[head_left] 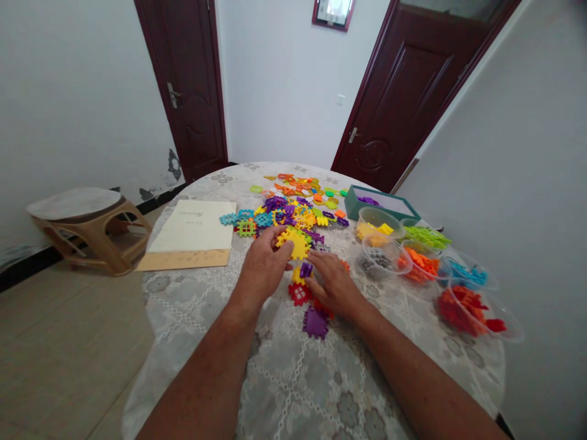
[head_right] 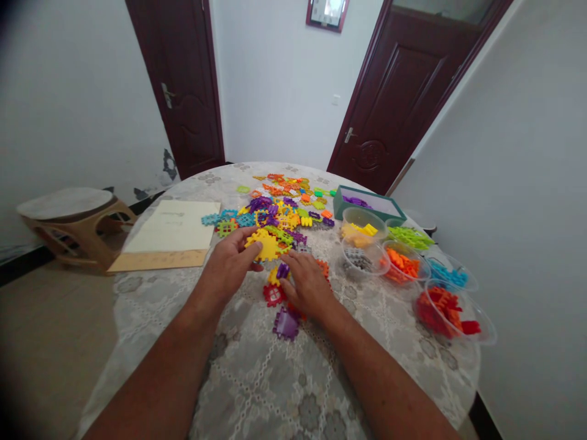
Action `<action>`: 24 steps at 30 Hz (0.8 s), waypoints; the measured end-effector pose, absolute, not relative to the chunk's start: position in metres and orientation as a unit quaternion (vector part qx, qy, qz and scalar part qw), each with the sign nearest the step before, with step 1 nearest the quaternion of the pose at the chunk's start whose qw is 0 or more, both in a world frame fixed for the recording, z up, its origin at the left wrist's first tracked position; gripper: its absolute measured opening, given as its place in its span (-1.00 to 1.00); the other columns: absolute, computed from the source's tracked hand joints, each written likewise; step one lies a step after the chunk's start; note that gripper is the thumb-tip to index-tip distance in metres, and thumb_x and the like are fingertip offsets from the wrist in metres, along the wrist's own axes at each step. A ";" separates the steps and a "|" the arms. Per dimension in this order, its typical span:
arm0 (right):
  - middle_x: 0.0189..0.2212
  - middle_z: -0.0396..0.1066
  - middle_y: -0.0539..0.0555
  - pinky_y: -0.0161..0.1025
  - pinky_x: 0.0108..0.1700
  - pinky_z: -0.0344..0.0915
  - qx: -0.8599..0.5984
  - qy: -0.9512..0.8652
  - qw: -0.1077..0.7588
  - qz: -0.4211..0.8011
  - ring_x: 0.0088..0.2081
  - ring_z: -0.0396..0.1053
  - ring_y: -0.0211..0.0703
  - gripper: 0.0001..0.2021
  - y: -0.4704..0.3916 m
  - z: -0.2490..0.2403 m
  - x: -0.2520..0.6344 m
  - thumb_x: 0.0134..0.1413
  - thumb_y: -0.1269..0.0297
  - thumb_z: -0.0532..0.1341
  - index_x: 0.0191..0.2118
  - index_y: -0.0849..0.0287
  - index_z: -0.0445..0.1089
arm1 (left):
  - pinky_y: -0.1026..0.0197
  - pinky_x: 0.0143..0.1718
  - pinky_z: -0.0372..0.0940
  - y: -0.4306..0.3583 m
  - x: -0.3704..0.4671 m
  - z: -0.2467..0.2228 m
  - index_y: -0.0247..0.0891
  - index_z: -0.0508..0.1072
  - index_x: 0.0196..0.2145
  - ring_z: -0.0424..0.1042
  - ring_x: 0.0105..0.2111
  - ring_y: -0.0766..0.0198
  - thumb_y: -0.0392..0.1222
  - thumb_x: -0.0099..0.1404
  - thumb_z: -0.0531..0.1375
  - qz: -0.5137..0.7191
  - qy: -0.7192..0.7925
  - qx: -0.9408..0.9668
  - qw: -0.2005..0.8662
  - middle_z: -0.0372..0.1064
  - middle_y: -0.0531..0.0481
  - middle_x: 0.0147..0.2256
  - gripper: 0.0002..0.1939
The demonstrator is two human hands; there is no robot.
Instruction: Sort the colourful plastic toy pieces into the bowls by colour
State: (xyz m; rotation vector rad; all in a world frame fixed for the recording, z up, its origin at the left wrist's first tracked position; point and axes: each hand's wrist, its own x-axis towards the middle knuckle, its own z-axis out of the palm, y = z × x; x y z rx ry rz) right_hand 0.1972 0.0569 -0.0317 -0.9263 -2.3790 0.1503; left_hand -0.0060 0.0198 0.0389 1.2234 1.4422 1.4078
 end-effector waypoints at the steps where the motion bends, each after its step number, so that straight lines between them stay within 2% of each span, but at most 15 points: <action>1: 0.18 0.39 0.30 0.20 0.31 0.18 -0.348 -0.896 0.269 0.054 0.23 0.28 0.16 -0.58 0.057 -0.033 0.196 0.30 0.31 0.24 0.24 0.18 0.35 | 0.29 -0.44 0.49 0.020 -0.005 0.040 -0.26 0.43 0.19 0.54 -0.26 0.22 -0.18 0.32 0.22 0.557 0.560 0.475 0.387 0.53 -0.18 -0.08 -0.52; 3: 0.07 0.46 0.26 0.15 0.26 0.24 -0.350 -0.902 0.246 0.061 0.14 0.34 0.12 -0.63 0.058 -0.034 0.193 0.32 0.31 0.22 0.19 0.18 0.39 | 0.28 -0.44 0.50 0.020 -0.005 0.040 -0.27 0.43 0.19 0.53 -0.29 0.23 -0.18 0.32 0.23 0.561 0.554 0.471 0.395 0.53 -0.17 -0.10 -0.51; 6: -0.04 0.50 0.22 0.08 0.16 0.30 -0.358 -0.894 0.257 0.077 0.04 0.38 0.08 -0.69 0.058 -0.034 0.191 0.31 0.29 0.24 0.12 0.16 0.43 | 0.28 -0.45 0.51 0.020 -0.005 0.039 -0.29 0.43 0.20 0.51 -0.31 0.24 -0.18 0.31 0.24 0.562 0.549 0.472 0.399 0.51 -0.15 -0.15 -0.50; 12: -0.09 0.50 0.17 -0.02 0.07 0.35 -0.394 -0.864 0.292 0.113 -0.03 0.42 0.01 -0.73 0.064 -0.038 0.201 0.26 0.30 0.28 0.06 0.12 0.42 | 0.27 -0.46 0.53 0.021 -0.006 0.037 -0.27 0.45 0.18 0.51 -0.29 0.23 -0.15 0.29 0.27 0.567 0.546 0.473 0.397 0.50 -0.14 -0.14 -0.49; 19: -0.07 0.45 0.14 -0.15 0.04 0.36 -0.415 -0.818 0.375 0.138 -0.07 0.41 -0.10 -0.67 0.067 -0.029 0.204 0.18 0.50 0.18 0.04 0.14 0.41 | 0.24 -0.44 0.56 0.024 -0.009 0.037 -0.25 0.46 0.17 0.53 -0.30 0.25 -0.08 0.26 0.31 0.566 0.555 0.464 0.395 0.50 -0.10 -0.13 -0.46; 21: -0.07 0.47 0.12 -0.16 0.02 0.36 -0.420 -0.809 0.381 0.156 -0.09 0.41 -0.12 -0.66 0.066 -0.025 0.205 0.16 0.51 0.18 0.04 0.13 0.42 | 0.24 -0.43 0.56 0.024 -0.010 0.037 -0.25 0.46 0.18 0.53 -0.30 0.25 -0.06 0.27 0.30 0.562 0.560 0.466 0.393 0.50 -0.11 -0.12 -0.46; 24: -0.19 0.53 0.05 -0.23 -0.13 0.38 -0.430 -0.796 0.355 0.235 -0.22 0.44 -0.18 -0.69 0.064 -0.013 0.210 0.14 0.48 0.20 -0.01 0.12 0.48 | 0.25 -0.43 0.55 0.023 -0.010 0.038 -0.26 0.45 0.18 0.54 -0.29 0.24 -0.06 0.28 0.30 0.555 0.568 0.463 0.394 0.50 -0.13 -0.09 -0.46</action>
